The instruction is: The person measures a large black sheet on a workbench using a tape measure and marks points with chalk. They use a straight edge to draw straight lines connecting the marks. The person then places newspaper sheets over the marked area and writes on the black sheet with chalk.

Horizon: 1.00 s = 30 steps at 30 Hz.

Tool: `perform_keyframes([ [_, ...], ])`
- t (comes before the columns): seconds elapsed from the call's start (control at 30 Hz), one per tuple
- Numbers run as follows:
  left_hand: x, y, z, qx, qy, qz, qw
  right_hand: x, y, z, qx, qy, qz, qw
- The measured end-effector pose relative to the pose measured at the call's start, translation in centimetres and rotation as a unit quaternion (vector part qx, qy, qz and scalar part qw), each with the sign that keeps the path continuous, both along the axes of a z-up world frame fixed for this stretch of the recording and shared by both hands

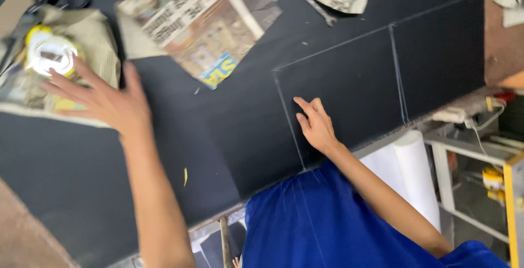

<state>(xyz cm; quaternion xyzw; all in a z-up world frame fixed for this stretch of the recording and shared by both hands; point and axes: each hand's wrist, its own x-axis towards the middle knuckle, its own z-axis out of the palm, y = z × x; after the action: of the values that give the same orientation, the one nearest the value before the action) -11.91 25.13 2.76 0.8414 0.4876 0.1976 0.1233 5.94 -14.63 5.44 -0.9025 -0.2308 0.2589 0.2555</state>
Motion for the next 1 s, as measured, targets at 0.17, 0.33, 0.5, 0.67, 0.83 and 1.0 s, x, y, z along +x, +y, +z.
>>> perform_keyframes([
  [0.17,2.4,-18.2,-0.4,-0.072,0.165,-0.228,0.957,-1.6,-5.6,-0.6,0.013,-0.047,0.081,0.996],
  [0.33,0.8,-26.6,-0.9,-0.088,0.059,-0.379,0.919,-5.6,-13.6,0.6,-0.087,0.015,0.214,0.973],
  [0.5,6.1,-17.0,-0.6,-0.063,0.049,-0.269,0.960,-5.5,-16.4,-0.2,0.051,0.010,0.020,0.998],
  [0.67,11.3,-7.5,-2.4,-0.033,0.099,-0.281,0.954,-7.3,-19.7,-1.5,0.050,-0.004,-0.096,0.994],
  [0.83,12.5,-4.1,-2.0,-0.027,0.131,-0.246,0.960,-7.8,-19.4,-3.4,0.101,-0.053,-0.149,0.982],
  [1.0,14.1,-0.1,-1.5,-0.045,0.155,-0.230,0.960,-7.8,-19.7,-3.2,0.072,-0.025,-0.153,0.985],
])
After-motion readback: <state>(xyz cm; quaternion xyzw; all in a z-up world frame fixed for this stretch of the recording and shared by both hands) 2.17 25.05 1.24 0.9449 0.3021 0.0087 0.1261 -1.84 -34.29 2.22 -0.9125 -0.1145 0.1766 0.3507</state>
